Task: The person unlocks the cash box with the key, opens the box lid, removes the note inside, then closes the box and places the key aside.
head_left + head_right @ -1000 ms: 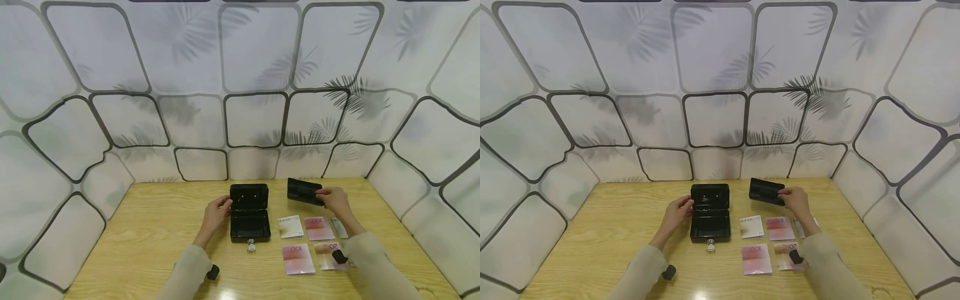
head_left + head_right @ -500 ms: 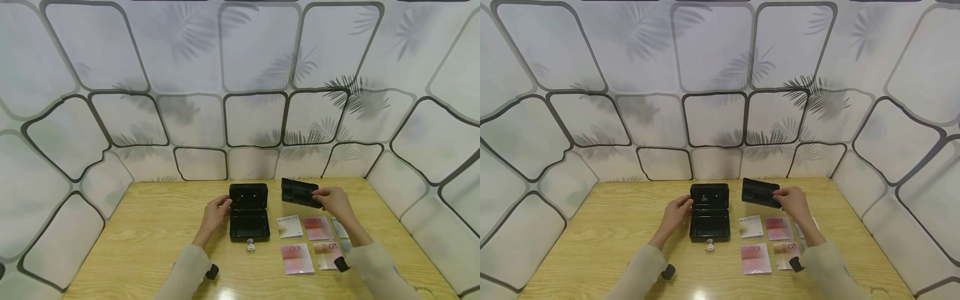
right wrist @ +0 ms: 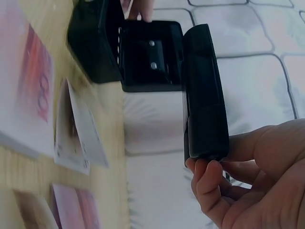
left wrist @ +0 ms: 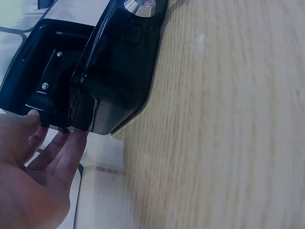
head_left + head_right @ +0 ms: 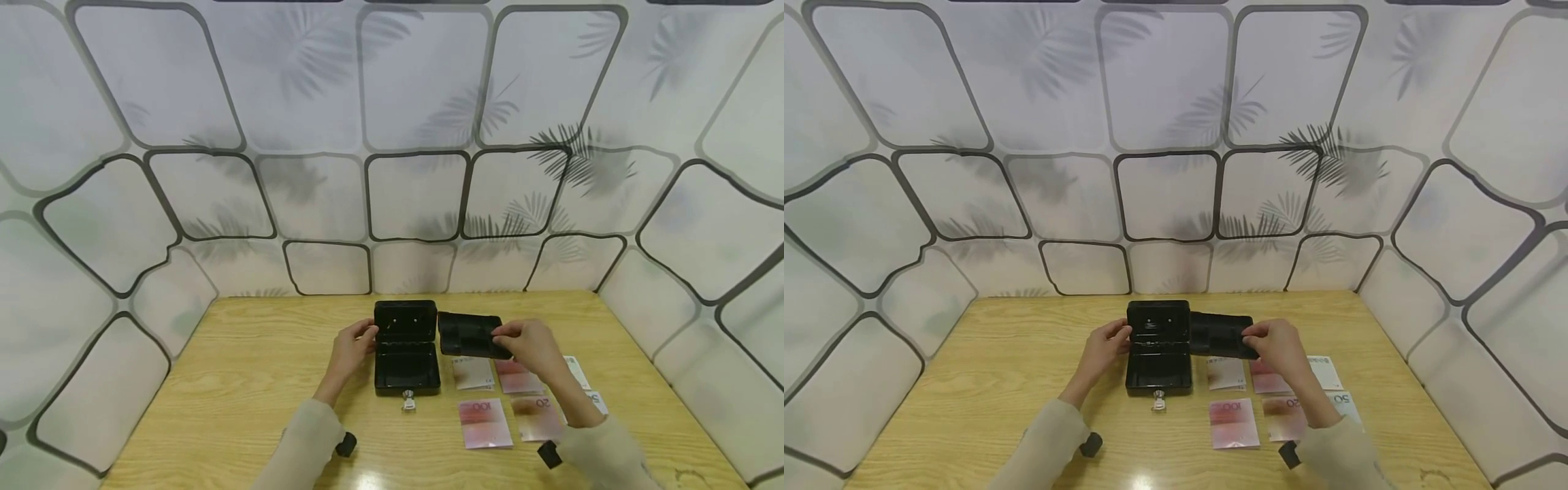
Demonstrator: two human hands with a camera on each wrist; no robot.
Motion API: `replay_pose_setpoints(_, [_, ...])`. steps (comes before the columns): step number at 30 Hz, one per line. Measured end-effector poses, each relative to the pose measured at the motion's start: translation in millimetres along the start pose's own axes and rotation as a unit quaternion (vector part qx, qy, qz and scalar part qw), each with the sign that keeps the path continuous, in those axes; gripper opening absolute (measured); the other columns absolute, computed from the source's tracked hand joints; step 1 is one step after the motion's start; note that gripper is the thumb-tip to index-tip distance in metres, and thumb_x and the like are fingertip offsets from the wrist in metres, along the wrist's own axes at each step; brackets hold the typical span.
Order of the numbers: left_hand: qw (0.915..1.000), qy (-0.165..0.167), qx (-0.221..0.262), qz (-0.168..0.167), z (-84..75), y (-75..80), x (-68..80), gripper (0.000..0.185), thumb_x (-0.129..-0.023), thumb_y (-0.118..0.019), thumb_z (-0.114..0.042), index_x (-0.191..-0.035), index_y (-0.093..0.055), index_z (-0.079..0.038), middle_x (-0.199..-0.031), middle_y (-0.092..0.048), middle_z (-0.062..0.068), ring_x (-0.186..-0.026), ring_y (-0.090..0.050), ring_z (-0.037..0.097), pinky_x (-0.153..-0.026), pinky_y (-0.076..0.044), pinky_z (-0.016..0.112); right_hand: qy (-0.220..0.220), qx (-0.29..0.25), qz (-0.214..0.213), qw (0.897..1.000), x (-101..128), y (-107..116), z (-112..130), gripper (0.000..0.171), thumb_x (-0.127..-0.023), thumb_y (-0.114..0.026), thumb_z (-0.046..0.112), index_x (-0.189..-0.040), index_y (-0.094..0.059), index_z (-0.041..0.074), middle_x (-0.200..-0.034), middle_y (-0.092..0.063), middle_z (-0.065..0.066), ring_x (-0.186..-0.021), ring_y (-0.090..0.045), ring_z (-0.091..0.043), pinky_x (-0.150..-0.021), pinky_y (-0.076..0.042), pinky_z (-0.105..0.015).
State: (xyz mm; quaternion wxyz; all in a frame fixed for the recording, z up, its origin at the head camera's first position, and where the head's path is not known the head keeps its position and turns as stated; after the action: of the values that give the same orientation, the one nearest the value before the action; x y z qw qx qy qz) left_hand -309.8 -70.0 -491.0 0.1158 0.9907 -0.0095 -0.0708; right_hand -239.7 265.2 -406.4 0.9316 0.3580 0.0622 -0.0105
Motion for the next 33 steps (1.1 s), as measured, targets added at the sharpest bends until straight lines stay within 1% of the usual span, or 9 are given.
replay_pose_setpoints(4, [1.0000,0.002,0.002,0.000,0.5,-0.4,-0.1,0.035,-0.105,-0.062,-0.013,-0.133,-0.064,0.007,-0.122,-0.068,0.026,-0.091,-0.073,0.028,-0.080,-0.065,0.036,-0.013,-0.018,0.013,1.000,6,-14,5,0.015,-0.096,-0.071,0.005,-0.106,-0.078,-0.003,-0.099,-0.075,-0.018,-0.054,-0.062,-0.024,-0.050,-0.060,-0.035])
replay_pose_setpoints(6, [1.0000,0.002,0.001,0.000,0.4,-0.6,0.1,0.035,-0.105,-0.062,-0.013,-0.133,-0.064,0.007,-0.123,-0.068,0.026,-0.091,-0.073,0.028,-0.080,-0.065,0.036,-0.020,-0.023,0.020,0.999,8,-22,7,0.014,-0.097,-0.070,0.005,-0.106,-0.078,-0.003,-0.101,-0.075,-0.019,-0.055,-0.062,-0.024,-0.052,-0.061,-0.036])
replay_pose_setpoints(8, [1.0000,0.003,0.002,0.000,0.4,-0.7,0.3,0.035,-0.105,-0.062,-0.013,-0.133,-0.064,0.007,-0.123,-0.068,0.026,-0.091,-0.073,0.028,-0.080,-0.065,0.037,-0.021,-0.020,0.022,0.999,8,-29,8,0.013,-0.096,-0.070,0.004,-0.105,-0.078,-0.002,-0.099,-0.075,-0.017,-0.055,-0.062,-0.024,-0.051,-0.059,-0.033])
replay_pose_setpoints(11, [1.0000,0.003,0.002,0.000,0.6,-0.7,0.6,0.035,-0.105,-0.062,-0.014,-0.133,-0.064,0.008,-0.123,-0.068,0.026,-0.091,-0.074,0.029,-0.080,-0.065,0.037,-0.017,-0.012,0.018,1.000,7,-38,10,0.011,-0.095,-0.071,0.004,-0.102,-0.079,0.000,-0.093,-0.075,-0.013,-0.052,-0.059,-0.020,-0.047,-0.051,-0.027])
replay_pose_setpoints(19, [0.9999,-0.002,0.013,0.000,0.1,-1.0,0.5,0.035,-0.105,-0.062,-0.012,-0.132,-0.064,0.010,-0.122,-0.068,0.028,-0.091,-0.074,0.032,-0.082,-0.065,0.041,-0.027,-0.031,0.016,0.999,7,-59,16,0.010,-0.095,-0.071,0.002,-0.100,-0.079,0.001,-0.080,-0.072,-0.005,-0.052,-0.057,-0.017,-0.044,-0.046,-0.025])
replay_pose_setpoints(23, [0.9999,0.000,0.011,0.001,-0.9,-0.9,1.9,0.035,-0.106,-0.062,-0.013,-0.132,-0.064,0.009,-0.122,-0.068,0.027,-0.091,-0.074,0.030,-0.082,-0.064,0.040,-0.024,-0.041,0.014,0.999,7,-70,23,0.008,-0.093,-0.073,0.001,-0.098,-0.079,0.000,-0.072,-0.070,-0.004,-0.049,-0.053,-0.012,-0.043,-0.041,-0.023])
replay_pose_setpoints(26, [0.9999,0.002,0.011,0.000,-0.8,-0.9,2.3,0.035,-0.105,-0.062,-0.013,-0.132,-0.064,0.009,-0.122,-0.068,0.027,-0.090,-0.074,0.030,-0.081,-0.064,0.040,-0.012,-0.038,0.009,0.999,8,-77,28,0.007,-0.092,-0.074,0.000,-0.095,-0.080,0.000,-0.073,-0.071,-0.004,-0.050,-0.052,-0.011,-0.044,-0.041,-0.023])
replay_pose_setpoints(31, [0.9999,0.003,0.010,0.001,0.3,-0.8,1.5,0.035,-0.105,-0.062,-0.014,-0.133,-0.064,0.008,-0.123,-0.068,0.027,-0.090,-0.074,0.030,-0.081,-0.065,0.040,0.014,-0.017,-0.007,1.000,6,-86,34,0.003,-0.089,-0.077,0.001,-0.089,-0.080,0.001,-0.084,-0.076,-0.007,-0.068,-0.062,-0.013,-0.058,-0.054,-0.028])
replay_pose_setpoints(33, [0.9999,0.002,0.012,0.002,0.6,-0.6,1.2,0.036,-0.105,-0.062,-0.013,-0.133,-0.063,0.009,-0.123,-0.068,0.027,-0.090,-0.074,0.030,-0.081,-0.065,0.040,0.016,-0.007,-0.011,1.000,6,-89,34,0.003,-0.089,-0.078,0.003,-0.088,-0.080,0.001,-0.088,-0.077,-0.007,-0.074,-0.064,-0.013,-0.064,-0.056,-0.029])
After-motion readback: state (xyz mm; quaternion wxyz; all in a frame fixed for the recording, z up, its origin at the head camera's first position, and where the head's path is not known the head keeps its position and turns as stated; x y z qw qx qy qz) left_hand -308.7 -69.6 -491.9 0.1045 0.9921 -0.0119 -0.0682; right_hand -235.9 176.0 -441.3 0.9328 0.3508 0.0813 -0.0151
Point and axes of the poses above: each hand's wrist, its own x-axis away from the middle knuckle, its own y-axis out of the back of the hand, z = x × y, the point moved 6 cm from there along -x, towards the middle knuckle
